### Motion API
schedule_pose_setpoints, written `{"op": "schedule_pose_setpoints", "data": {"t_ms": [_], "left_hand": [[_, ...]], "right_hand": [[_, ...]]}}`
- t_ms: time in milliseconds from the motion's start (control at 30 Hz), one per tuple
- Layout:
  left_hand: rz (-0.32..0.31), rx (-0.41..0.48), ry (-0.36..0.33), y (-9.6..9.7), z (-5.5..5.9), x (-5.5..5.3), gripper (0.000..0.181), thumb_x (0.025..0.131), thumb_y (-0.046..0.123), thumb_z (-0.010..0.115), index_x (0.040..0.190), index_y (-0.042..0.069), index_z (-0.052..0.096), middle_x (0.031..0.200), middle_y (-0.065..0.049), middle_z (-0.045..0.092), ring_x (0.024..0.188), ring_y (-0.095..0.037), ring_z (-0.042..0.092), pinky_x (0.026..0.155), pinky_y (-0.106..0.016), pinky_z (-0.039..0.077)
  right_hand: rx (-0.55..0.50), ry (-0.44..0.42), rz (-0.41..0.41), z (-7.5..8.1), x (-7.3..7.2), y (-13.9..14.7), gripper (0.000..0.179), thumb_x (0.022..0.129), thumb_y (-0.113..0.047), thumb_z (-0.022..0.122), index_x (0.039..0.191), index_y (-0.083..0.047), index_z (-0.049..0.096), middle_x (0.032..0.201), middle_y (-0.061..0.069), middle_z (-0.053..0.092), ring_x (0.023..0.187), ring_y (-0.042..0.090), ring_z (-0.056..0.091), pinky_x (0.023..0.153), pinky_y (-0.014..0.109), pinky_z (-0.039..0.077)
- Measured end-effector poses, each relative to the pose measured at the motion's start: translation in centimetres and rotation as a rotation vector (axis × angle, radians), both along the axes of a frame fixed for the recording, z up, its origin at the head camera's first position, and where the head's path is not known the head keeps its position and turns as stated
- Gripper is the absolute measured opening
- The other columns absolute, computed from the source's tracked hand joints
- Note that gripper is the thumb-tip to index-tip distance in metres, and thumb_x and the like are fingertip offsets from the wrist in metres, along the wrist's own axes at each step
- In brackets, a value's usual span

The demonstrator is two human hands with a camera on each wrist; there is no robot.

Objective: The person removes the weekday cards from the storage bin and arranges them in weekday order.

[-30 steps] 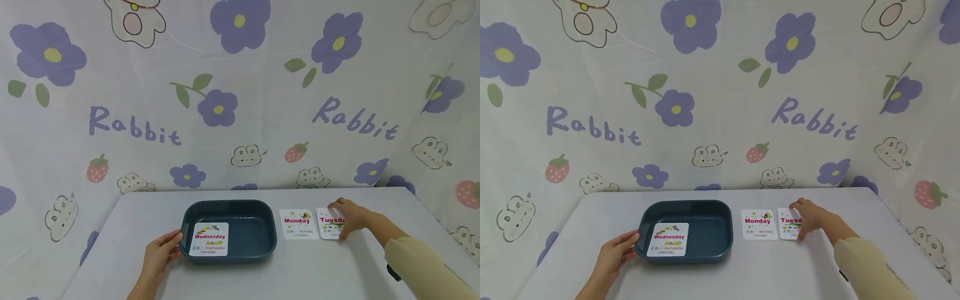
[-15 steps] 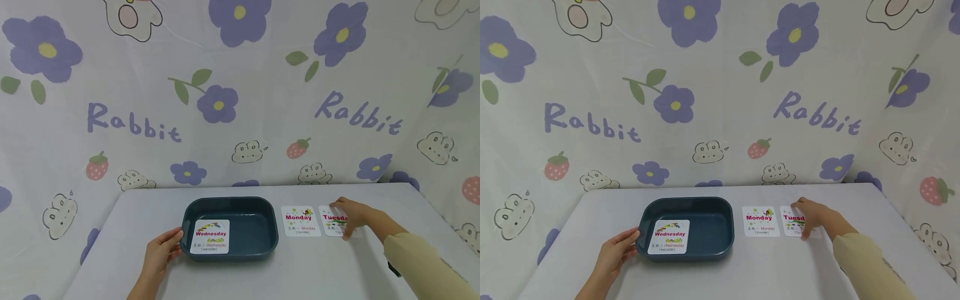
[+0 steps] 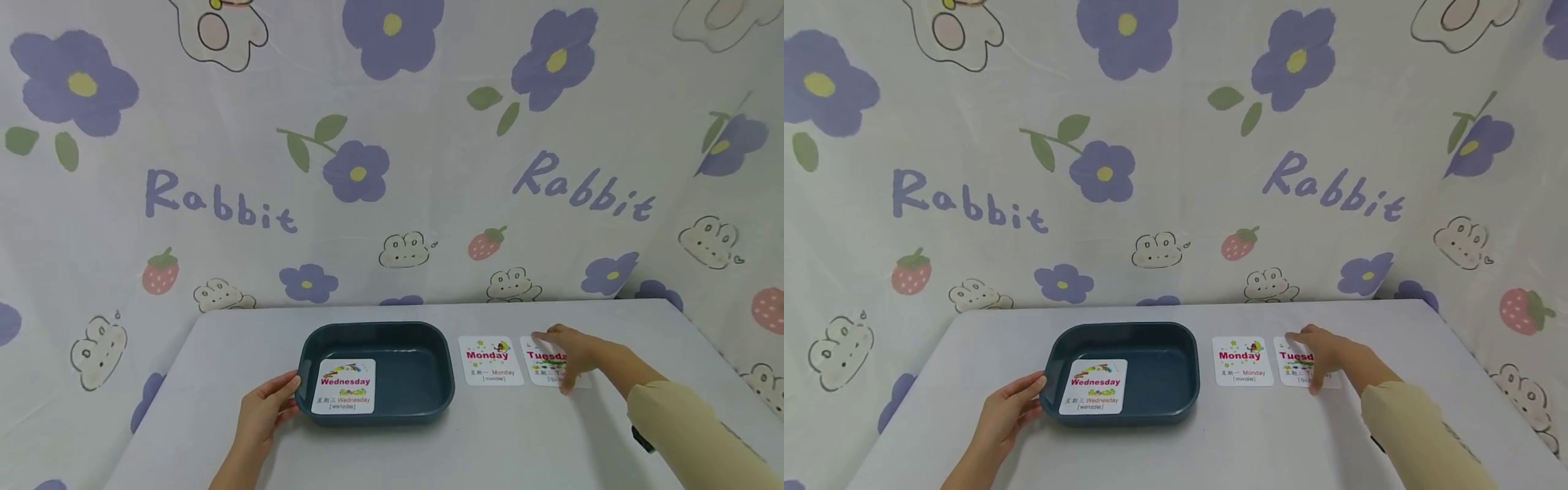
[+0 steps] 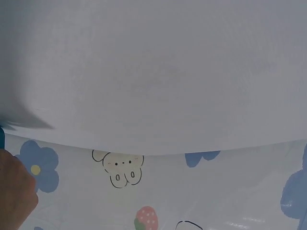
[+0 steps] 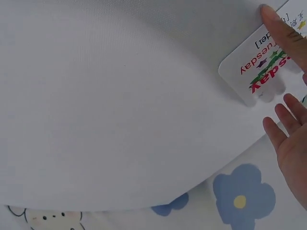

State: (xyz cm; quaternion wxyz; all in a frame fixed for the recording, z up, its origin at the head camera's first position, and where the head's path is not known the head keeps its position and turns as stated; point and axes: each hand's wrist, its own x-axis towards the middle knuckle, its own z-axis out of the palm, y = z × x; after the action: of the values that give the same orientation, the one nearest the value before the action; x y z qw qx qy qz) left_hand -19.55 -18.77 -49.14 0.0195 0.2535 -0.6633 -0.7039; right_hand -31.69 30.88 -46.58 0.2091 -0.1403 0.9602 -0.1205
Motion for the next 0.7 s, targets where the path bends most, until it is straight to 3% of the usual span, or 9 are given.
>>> {"op": "schedule_pose_setpoints", "data": {"t_ms": [233,467,700], "left_hand": [[0.013,0.005,-0.023,0.0,-0.2,0.3,0.043,0.083,0.021,0.07,0.118,-0.001,0.06,0.087,-0.001,0.067,0.067,-0.013,0.058,0.061,-0.022,0.053],[0.013,0.003,-0.023,0.0,-0.3,0.1,0.042,0.083,0.022,0.069,0.118,0.0,0.06,0.086,0.0,0.067,0.067,-0.013,0.058,0.061,-0.021,0.053],[0.007,0.008,-0.007,0.0,-0.3,-0.3,0.042,0.083,0.021,0.069,0.118,0.0,0.06,0.088,-0.001,0.067,0.067,-0.012,0.058,0.06,-0.021,0.053]], "right_hand": [[-0.076,0.148,0.052,0.6,-0.6,-1.4,0.084,0.062,-0.041,0.083,0.13,-0.007,0.048,0.128,0.026,0.039,0.116,0.047,0.039,0.09,0.064,0.037],[-0.154,0.3,0.096,3.1,-0.8,-3.9,0.078,0.071,-0.044,0.075,0.133,-0.007,0.046,0.127,0.024,0.043,0.111,0.042,0.048,0.085,0.057,0.045],[-0.175,0.34,0.114,4.2,-0.5,-5.7,0.072,0.072,-0.044,0.074,0.13,-0.008,0.05,0.129,0.023,0.043,0.11,0.04,0.049,0.083,0.054,0.047]]}}
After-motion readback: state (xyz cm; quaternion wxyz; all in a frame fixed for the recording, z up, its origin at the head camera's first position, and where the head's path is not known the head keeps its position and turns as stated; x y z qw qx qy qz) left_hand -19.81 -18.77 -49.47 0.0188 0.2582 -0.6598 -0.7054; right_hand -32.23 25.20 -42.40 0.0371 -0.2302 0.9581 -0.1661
